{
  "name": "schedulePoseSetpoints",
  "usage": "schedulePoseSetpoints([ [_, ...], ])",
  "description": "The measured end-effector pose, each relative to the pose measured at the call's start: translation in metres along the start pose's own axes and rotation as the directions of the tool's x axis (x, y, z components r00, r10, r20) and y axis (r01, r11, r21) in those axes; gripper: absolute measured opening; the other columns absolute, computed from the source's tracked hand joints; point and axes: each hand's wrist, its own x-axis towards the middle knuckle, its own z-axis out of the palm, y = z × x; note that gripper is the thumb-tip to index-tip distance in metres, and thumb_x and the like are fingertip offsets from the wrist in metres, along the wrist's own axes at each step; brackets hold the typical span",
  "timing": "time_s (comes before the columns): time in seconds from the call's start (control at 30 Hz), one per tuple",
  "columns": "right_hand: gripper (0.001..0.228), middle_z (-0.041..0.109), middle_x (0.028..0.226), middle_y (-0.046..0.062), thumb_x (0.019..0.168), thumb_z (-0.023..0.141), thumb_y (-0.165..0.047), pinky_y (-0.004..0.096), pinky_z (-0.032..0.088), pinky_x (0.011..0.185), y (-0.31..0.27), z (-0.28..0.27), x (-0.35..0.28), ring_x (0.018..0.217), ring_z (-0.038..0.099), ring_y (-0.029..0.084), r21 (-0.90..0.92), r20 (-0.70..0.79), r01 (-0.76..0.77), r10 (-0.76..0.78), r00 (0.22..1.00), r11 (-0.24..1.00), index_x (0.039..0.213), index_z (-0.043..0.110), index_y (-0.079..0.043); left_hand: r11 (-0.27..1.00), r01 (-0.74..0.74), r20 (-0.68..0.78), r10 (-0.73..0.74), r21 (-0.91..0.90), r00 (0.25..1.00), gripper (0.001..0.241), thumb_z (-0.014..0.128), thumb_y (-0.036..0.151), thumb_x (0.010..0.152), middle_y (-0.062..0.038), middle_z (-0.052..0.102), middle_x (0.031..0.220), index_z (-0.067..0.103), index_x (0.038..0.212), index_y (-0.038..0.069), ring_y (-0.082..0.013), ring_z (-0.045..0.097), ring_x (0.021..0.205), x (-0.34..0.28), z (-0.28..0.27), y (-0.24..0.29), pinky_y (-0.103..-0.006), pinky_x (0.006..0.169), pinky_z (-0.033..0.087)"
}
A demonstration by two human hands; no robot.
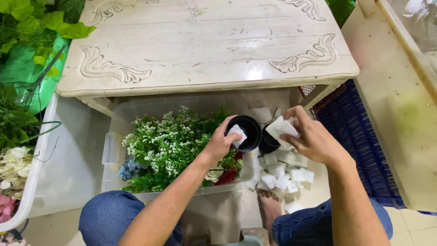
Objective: The person is preparing a small floral arrangement by stuffing foam into a pot and inserting artificial flower stems.
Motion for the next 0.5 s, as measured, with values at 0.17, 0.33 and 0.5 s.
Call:
schedulePoseSetpoints([
  [0.17,0.06,0.065,0.077,0.011,0.083,0.072,-0.011,0.041,0.053,0.071,-0.004,0.025,0.001,0.067,0.067,0.032,0.102,-0.279,0.163,-0.129,0.952,0.981,0.139,0.055,-0.023,1.0,-0.029,0.016,0.029,0.004,0.999,0.056,0.07,0.016,0.083,-0.018,0.065,0.102,0.06,0.138,0.014,-0.0221,0.06,0.078,0.004,0.003,-0.012,-0.0259,0.049,0.054],
  [0.33,0.044,0.069,0.085,0.005,0.075,0.081,-0.01,0.038,0.054,0.068,-0.005,0.058,0.011,0.065,0.063,0.027,-0.032,-0.494,0.304,-0.279,0.824,0.952,0.115,0.064,-0.019,0.998,-0.052,0.021,0.051,0.04,0.998,0.055,0.071,0.015,0.082,-0.017,0.066,0.1,0.061,0.136,0.015,-0.0207,0.061,0.075,0.01,0.001,-0.025,-0.0242,0.048,0.056],
  [0.5,0.039,0.062,0.07,0.007,0.076,0.088,-0.014,0.038,0.053,0.064,-0.001,0.074,0.012,0.062,0.063,0.029,-0.012,-0.597,0.323,-0.266,0.757,0.946,0.1,0.057,-0.014,0.999,-0.044,0.037,0.044,0.024,0.998,0.054,0.07,0.014,0.083,-0.017,0.066,0.098,0.061,0.136,0.015,-0.021,0.061,0.072,0.007,0.007,-0.016,-0.0252,0.047,0.056],
])
